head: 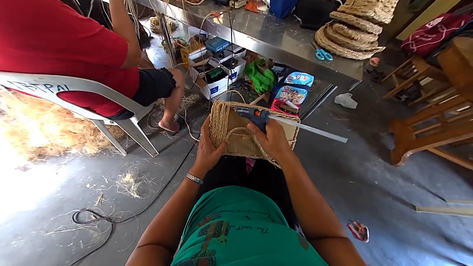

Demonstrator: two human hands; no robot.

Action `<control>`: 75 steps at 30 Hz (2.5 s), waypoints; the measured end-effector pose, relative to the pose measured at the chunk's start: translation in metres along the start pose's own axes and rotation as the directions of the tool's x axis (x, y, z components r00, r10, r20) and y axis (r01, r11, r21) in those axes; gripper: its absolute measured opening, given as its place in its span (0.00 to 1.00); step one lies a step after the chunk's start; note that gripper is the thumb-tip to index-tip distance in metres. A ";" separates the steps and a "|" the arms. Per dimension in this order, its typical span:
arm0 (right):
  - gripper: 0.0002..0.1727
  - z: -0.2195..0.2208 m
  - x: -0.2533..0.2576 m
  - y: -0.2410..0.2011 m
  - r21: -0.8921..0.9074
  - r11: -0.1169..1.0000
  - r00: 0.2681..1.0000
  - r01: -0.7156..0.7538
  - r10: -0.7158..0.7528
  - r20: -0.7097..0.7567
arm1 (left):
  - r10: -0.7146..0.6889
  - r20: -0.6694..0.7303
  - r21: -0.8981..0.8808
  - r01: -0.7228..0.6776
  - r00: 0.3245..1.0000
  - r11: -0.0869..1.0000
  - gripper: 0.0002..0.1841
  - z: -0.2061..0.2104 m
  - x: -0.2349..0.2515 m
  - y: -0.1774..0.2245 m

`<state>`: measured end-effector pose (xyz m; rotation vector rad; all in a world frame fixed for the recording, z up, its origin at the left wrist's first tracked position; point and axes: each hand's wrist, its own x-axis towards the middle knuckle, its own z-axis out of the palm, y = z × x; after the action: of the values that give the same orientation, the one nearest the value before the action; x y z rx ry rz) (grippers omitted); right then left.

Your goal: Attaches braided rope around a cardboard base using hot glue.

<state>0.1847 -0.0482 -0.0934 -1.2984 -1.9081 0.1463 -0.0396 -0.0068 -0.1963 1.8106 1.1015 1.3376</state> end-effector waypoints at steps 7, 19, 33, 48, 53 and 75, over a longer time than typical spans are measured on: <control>0.22 0.000 -0.003 0.005 -0.015 1.000 1.000 -0.011 0.010 -0.007 | 0.001 0.003 -0.017 -0.001 1.000 1.000 0.52 0.000 0.000 0.000; 0.23 0.005 -0.019 0.010 0.047 0.997 0.998 -0.065 0.066 -0.008 | 0.021 0.002 0.004 -0.021 1.000 1.000 0.52 -0.001 0.000 0.004; 0.15 0.024 -0.022 0.017 0.083 0.984 0.975 -0.160 0.171 -0.143 | 0.015 -0.009 0.064 -0.014 1.000 0.998 0.53 -0.001 0.003 0.005; 0.15 0.031 0.055 0.005 -0.078 0.997 0.993 0.013 -0.022 -0.119 | 0.147 0.096 0.274 -0.168 0.984 0.947 0.22 -0.005 0.000 0.013; 0.17 0.034 0.066 0.001 -0.111 0.989 0.990 0.093 -0.104 -0.098 | 0.178 0.101 0.292 -0.200 0.979 0.935 0.23 -0.007 0.002 0.010; 0.24 0.028 0.091 -0.005 -0.158 0.987 0.997 -0.031 0.041 0.059 | 0.219 0.059 0.287 -0.227 0.974 0.931 0.21 0.000 0.009 0.010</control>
<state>0.1484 0.0339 -0.0597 -1.4484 -1.9822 0.0554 -0.0363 -0.0034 -0.1840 2.2204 1.1555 1.3275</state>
